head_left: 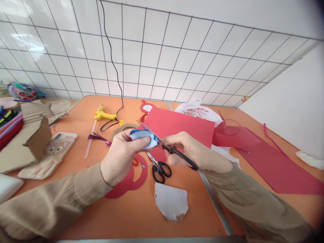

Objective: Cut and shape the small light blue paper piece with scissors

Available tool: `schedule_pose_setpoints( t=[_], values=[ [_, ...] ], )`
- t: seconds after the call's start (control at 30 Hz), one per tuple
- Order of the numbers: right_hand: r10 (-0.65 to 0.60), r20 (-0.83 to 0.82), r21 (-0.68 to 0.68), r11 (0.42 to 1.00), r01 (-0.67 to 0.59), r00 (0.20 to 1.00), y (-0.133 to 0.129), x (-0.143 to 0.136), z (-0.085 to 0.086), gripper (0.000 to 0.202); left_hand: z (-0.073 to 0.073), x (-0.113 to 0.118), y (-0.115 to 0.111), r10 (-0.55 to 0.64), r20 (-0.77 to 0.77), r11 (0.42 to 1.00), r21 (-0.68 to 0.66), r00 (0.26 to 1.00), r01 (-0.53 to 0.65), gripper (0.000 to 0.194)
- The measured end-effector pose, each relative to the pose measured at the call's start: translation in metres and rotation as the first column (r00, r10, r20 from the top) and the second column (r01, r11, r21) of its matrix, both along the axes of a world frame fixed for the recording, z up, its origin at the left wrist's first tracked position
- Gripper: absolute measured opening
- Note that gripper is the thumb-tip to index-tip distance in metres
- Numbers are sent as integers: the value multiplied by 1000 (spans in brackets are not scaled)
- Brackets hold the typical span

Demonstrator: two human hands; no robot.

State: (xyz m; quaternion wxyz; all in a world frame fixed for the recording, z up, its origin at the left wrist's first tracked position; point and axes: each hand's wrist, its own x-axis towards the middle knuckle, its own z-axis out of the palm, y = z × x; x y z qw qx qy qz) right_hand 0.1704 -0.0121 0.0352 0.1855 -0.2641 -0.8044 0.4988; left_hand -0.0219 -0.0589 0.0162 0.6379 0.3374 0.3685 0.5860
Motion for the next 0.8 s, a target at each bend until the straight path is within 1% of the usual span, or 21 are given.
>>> schedule_pose_setpoints(
  t=[0.2, 0.37, 0.47, 0.67, 0.8],
  values=[
    [15, -122, 4, 1000, -15, 992, -3, -7, -3, 52, 1, 3, -2, 37, 54, 999, 3, 998, -37, 17],
    [-14, -178, -47, 999, 6, 984, -4, -11, -11, 50, 2, 3, -3, 32, 84, 999, 18, 996, -33, 15],
    [-33, -212, -60, 998, 21, 977, -5, -12, -15, 49, 1, 3, -3, 29, 89, 1000, 3, 996, -30, 14],
    [-88, -176, -47, 996, 81, 980, -8, -13, -19, 58, 1, 4, -4, -6, 91, 998, 56, 996, 1, 18],
    [-103, -179, -47, 994, 96, 978, -9, -14, -21, 62, 1, 4, -4, -2, 96, 999, 54, 995, -3, 20]
  ],
)
